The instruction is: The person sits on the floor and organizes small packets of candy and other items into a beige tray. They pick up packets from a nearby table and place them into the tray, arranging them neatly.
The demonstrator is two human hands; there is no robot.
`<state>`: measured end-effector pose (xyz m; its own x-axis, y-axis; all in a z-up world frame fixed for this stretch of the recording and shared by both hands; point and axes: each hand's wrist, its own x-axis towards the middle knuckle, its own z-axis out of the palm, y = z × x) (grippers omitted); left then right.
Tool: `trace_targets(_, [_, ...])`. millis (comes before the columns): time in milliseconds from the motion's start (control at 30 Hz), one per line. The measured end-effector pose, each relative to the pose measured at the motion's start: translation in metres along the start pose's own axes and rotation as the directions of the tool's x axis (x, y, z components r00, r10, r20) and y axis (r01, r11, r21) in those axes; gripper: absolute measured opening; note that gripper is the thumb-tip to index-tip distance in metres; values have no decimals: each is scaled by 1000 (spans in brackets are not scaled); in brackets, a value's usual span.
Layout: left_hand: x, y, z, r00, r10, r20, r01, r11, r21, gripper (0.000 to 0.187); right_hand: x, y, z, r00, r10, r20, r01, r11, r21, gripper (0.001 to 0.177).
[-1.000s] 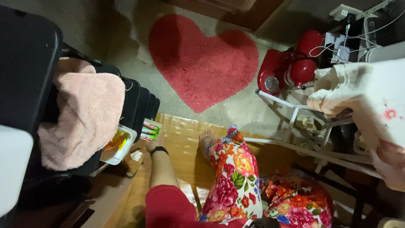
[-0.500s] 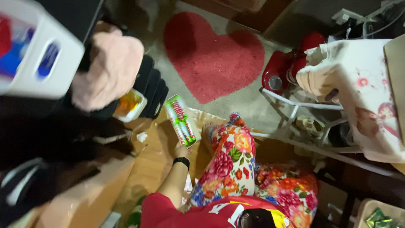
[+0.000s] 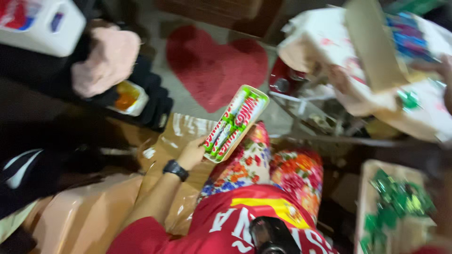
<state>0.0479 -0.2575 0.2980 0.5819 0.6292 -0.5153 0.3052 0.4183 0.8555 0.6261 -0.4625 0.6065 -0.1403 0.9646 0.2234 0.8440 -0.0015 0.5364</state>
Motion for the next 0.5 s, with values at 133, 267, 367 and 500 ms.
trace_targets(133, [-11,41,25,953,112,282,-226,883,411,46,18,14,8,953,277,119,-301,898,320,42])
trace_targets(267, [2,50,80,778,244,578,-551,707,444,38,22,10,16,766,550,333,-605,440,663,54])
trace_targets(367, [10,61,120,749,126,651,-594,564,574,42,18,3,11,768,563,306,-592,440,675,58])
trace_targets(500, [10,93,144,669,18,743,-676,430,599,43,14,-4,8,647,637,418,-657,188,730,49])
